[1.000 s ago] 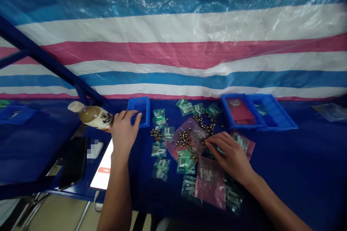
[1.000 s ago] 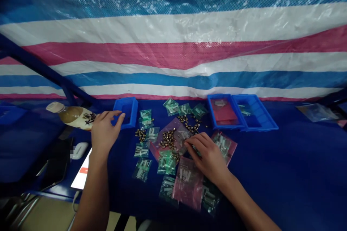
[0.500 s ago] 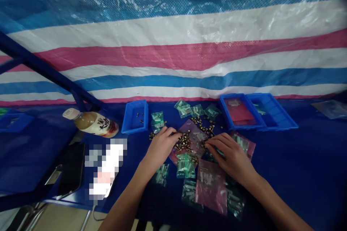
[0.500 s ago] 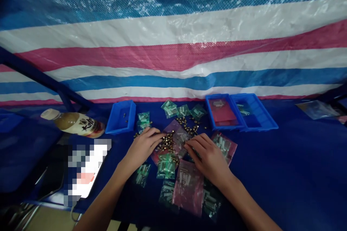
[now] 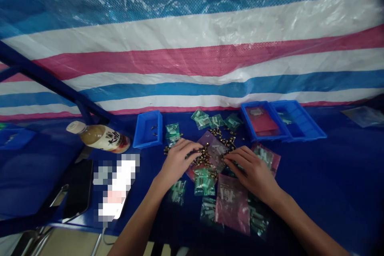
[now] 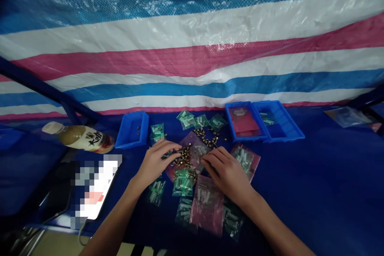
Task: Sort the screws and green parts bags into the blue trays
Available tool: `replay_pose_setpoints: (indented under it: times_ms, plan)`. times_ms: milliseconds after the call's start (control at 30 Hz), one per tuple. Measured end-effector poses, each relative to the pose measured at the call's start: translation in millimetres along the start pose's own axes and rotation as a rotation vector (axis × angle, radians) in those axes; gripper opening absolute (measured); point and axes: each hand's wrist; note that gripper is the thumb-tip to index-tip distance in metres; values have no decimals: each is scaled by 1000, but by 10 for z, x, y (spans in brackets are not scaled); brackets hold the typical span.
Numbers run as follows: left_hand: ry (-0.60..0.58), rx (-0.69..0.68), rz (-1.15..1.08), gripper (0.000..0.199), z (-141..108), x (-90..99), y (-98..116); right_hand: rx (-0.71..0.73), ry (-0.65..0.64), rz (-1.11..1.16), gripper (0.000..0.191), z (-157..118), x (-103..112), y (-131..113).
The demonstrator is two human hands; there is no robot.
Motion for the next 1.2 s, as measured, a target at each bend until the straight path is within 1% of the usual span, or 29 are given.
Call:
replay_pose_setpoints:
  times_ms: [67, 200, 333, 533, 667, 833, 900, 1067, 1200]
  plan:
    - [48, -50, -73, 16, 8, -3, 97, -14, -11, 26, 16, 1, -13, -5]
    - [86, -124, -161, 19, 2, -50, 278, -14, -43, 80, 21, 0, -70, -17]
    - [109, -153, -196, 22, -19, -100, 367, 1, -54, 109, 18, -9, -119, -31]
    - [78, -153, -192, 22, -33, -106, 387, 35, -55, 131, 17, -14, -117, -60]
    - [55, -167, -177, 22, -35, -88, 395, 87, -63, 86, 19, -23, -114, -57]
    - [19, -109, -124, 25, -39, -86, 373, 133, -43, 30, 21, -29, -118, -58]
    - [21, -109, -122, 22, -38, -97, 356, 149, -46, 15, 22, -26, -114, -67]
    - [33, -167, -135, 16, -36, -127, 337, 180, -30, -8, 22, -28, -104, -81]
    - [12, -156, -138, 11, -35, -118, 358, 172, -27, 9, 21, -35, -107, -75]
Point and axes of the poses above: each hand's wrist, its own z-axis towards the middle knuckle, its own x-axis out of the back of the hand, y = z × x, and after that the axes turned 15 degrees about z, right-handed
